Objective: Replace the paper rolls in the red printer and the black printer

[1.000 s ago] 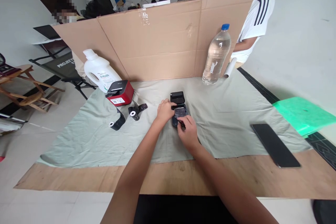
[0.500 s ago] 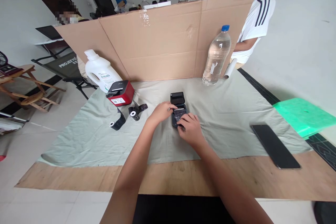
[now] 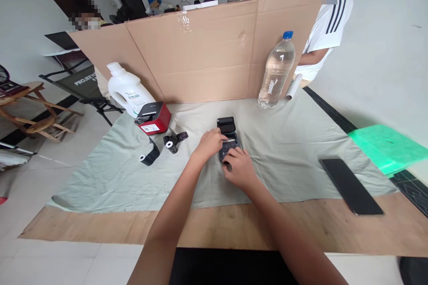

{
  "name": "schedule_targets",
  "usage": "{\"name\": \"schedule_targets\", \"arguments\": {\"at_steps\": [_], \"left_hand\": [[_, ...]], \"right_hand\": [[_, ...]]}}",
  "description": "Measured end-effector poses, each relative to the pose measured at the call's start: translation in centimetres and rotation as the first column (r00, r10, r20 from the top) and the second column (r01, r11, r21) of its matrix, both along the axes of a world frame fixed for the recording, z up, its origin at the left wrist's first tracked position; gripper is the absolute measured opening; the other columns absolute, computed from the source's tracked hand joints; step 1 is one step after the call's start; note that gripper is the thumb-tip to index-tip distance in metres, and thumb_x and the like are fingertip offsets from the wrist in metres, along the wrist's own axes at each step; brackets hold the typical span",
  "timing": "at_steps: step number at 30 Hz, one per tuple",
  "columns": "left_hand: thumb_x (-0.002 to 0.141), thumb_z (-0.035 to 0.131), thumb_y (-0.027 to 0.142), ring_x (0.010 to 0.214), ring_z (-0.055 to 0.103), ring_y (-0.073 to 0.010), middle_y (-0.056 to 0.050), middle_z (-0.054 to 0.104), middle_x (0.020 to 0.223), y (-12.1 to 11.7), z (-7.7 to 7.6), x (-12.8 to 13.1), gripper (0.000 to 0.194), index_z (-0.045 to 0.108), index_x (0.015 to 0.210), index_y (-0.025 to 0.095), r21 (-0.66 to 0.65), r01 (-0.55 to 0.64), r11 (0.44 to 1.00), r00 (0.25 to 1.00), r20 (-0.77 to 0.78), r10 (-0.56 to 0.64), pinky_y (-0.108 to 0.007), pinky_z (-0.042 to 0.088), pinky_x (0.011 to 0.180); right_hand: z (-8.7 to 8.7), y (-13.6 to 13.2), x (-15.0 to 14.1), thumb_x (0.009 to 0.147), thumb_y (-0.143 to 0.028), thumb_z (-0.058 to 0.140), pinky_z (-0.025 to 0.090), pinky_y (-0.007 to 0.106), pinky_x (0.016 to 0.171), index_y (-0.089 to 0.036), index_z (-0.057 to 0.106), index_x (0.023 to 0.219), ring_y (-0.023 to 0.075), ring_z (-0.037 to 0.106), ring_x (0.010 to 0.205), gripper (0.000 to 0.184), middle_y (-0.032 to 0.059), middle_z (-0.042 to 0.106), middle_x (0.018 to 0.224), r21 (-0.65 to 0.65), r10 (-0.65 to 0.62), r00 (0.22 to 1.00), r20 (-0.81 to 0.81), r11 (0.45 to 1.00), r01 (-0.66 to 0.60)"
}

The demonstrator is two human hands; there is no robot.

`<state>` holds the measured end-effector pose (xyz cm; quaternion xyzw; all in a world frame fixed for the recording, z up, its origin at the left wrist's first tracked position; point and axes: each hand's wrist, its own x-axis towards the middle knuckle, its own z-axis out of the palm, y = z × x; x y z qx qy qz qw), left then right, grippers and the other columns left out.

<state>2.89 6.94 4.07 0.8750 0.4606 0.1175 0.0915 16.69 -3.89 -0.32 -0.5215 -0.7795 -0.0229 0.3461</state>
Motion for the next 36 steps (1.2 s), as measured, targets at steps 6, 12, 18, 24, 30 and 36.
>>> {"name": "schedule_targets", "arguments": {"at_steps": [6, 12, 18, 24, 30, 36], "left_hand": [[0.092, 0.048, 0.013, 0.106, 0.063, -0.0258, -0.008, 0.066, 0.109, -0.1, -0.3, 0.4, 0.04, 0.082, 0.106, 0.028, 0.012, -0.013, 1.0, 1.0, 0.012, 0.013, -0.037, 0.05, 0.095], [0.094, 0.05, 0.018, 0.103, 0.062, -0.0268, -0.009, 0.066, 0.108, 0.0, -0.4, 0.6, 0.035, 0.081, 0.108, 0.026, -0.002, -0.047, 0.999, 0.999, 0.021, 0.047, -0.038, 0.051, 0.092], [0.093, 0.052, 0.017, 0.104, 0.062, -0.0256, -0.008, 0.067, 0.109, 0.1, -0.6, 0.5, 0.035, 0.081, 0.108, 0.028, 0.003, -0.055, 0.998, 0.998, 0.041, 0.055, -0.037, 0.05, 0.094], [0.094, 0.051, 0.018, 0.105, 0.063, -0.0251, -0.008, 0.067, 0.109, 0.2, -0.5, 0.5, 0.035, 0.081, 0.109, 0.027, -0.013, -0.054, 0.998, 0.998, 0.044, 0.054, -0.036, 0.051, 0.094], [0.093, 0.053, 0.021, 0.106, 0.066, -0.0224, -0.005, 0.07, 0.114, 1.4, 0.1, 0.4, 0.033, 0.082, 0.107, 0.028, -0.111, -0.045, 0.993, 0.997, 0.062, 0.052, -0.03, 0.051, 0.092], [0.086, 0.065, 0.029, 0.105, 0.068, -0.0242, -0.004, 0.073, 0.121, 2.3, 0.3, 0.6, 0.027, 0.082, 0.107, 0.028, -0.219, -0.081, 0.972, 0.996, 0.008, 0.084, -0.029, 0.05, 0.084]], "right_hand": [[-0.1, 0.0, -0.1, 0.074, -0.011, 0.067, 0.033, 0.038, 0.073, -0.022, 0.068, 0.074, 0.0218, 0.054, 0.085, 0.011, 0.0038, 0.067, 0.082, 0.007, -0.002, 1.0, -0.007, 1.0, 0.002], [-0.3, 0.1, -0.1, 0.074, -0.011, 0.068, 0.033, 0.037, 0.073, -0.021, 0.07, 0.076, 0.0217, 0.055, 0.085, 0.01, 0.0039, 0.068, 0.083, 0.02, -0.022, 0.999, -0.028, 1.0, 0.022], [-0.3, 0.1, 0.0, 0.074, -0.012, 0.067, 0.035, 0.037, 0.074, -0.021, 0.071, 0.08, 0.0222, 0.054, 0.086, 0.012, 0.0047, 0.067, 0.087, 0.005, -0.036, 0.998, -0.056, 0.999, 0.036], [-0.4, 0.1, -0.1, 0.076, -0.012, 0.067, 0.035, 0.037, 0.075, -0.021, 0.072, 0.082, 0.0226, 0.054, 0.087, 0.012, 0.0053, 0.067, 0.088, -0.007, -0.036, 0.996, -0.078, 0.999, 0.036], [-0.5, 0.2, 0.0, 0.076, -0.012, 0.064, 0.035, 0.036, 0.075, -0.021, 0.072, 0.082, 0.0224, 0.054, 0.087, 0.013, 0.0055, 0.067, 0.087, -0.002, -0.05, 0.993, -0.102, 0.999, 0.05], [-0.7, 0.3, 0.0, 0.076, -0.012, 0.064, 0.035, 0.036, 0.074, -0.021, 0.072, 0.082, 0.0226, 0.054, 0.087, 0.014, 0.0057, 0.066, 0.087, -0.001, -0.052, 0.994, -0.098, 0.999, 0.052]]}}
